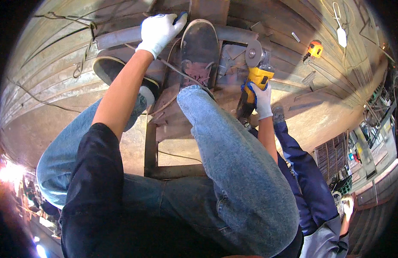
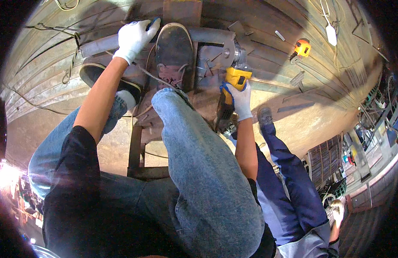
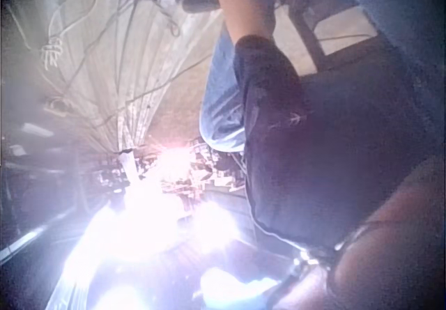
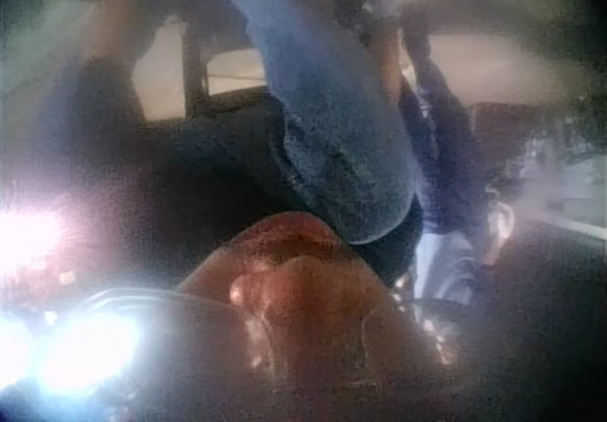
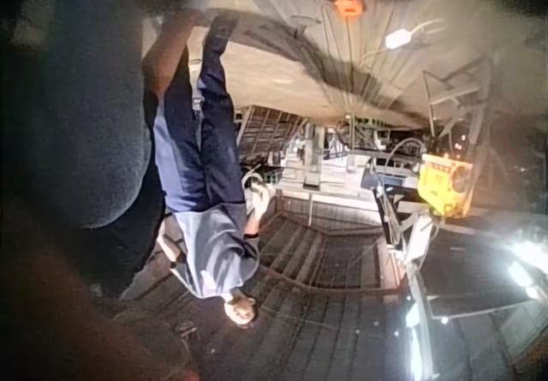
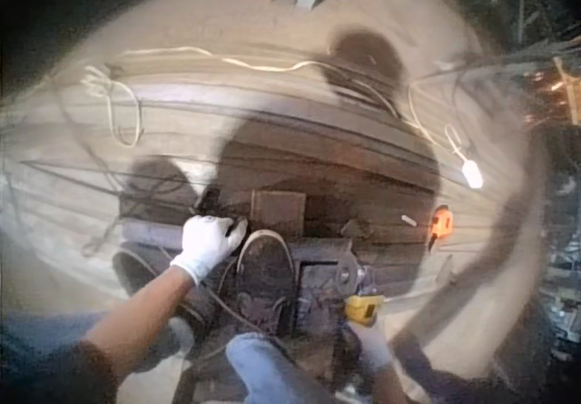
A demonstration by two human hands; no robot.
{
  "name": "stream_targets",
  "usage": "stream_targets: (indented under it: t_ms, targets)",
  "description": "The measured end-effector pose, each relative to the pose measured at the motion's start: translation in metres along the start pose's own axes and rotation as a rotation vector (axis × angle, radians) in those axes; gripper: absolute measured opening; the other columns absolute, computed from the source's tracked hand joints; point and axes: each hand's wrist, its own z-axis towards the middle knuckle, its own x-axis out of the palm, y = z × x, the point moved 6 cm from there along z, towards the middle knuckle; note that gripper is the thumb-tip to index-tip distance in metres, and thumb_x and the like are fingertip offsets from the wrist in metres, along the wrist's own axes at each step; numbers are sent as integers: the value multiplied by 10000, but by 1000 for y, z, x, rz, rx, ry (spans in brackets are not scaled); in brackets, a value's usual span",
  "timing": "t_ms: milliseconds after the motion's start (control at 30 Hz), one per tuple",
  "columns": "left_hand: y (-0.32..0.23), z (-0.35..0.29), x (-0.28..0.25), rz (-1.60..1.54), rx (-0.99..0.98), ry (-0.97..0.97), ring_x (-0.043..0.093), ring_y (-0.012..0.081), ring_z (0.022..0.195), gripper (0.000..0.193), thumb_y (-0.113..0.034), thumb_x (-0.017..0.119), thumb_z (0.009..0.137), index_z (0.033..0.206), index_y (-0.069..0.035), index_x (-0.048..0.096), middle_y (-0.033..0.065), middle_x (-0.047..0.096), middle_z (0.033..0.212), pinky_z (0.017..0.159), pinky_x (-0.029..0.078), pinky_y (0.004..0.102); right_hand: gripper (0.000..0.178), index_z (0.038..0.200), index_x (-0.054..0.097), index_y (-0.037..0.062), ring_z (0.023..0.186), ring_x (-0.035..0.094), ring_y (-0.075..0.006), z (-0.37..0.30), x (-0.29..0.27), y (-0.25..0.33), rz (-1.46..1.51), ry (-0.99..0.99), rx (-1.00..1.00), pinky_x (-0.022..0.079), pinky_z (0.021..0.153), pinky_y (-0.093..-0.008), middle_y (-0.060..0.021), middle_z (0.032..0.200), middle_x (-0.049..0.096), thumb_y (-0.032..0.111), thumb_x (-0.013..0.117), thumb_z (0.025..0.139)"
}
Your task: The person uses an angle grinder to cut a metal sheet while seated on the floor. They hold the sheet with one hand and operate the grinder with the other, producing sparks as the cut progresses.
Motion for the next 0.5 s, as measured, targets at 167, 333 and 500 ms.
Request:
stream_targets:
  t_ms: [167, 333, 500]
  targets:
    - [3, 0, 3, 12, -10, 4, 699, 312, 641, 261, -424, 630, 957, 971, -228, 801, 113, 708, 688, 579, 540, 424, 412, 1217, 592, 24, 894, 712, -174, 6, -1, -1, -22, 20, 16, 596, 817, -329, -73, 1055, 717, -3, 774, 848]
    - [3, -1, 1, -4, 6, -45, 703, 311, 652, 264, -434, 636, 950, 972, -231, 803, 109, 707, 687, 591, 547, 422, 395, 1214, 594, 24, 899, 714, -177, 9, -5, 2, -37, 23, -10, 596, 823, -330, -74, 1058, 715, 9, 765, 859]
    - [4, 0, 4, -10, -36, 24, 713, 319, 685, 379, -481, 585, 955, 954, -179, 814, 131, 732, 749, 628, 565, 427, 390, 1217, 597, 24, 903, 715, -177, 13, -9, 2, -13, 51, -19, 594, 830, -332, -77, 1064, 715, 25, 762, 864]
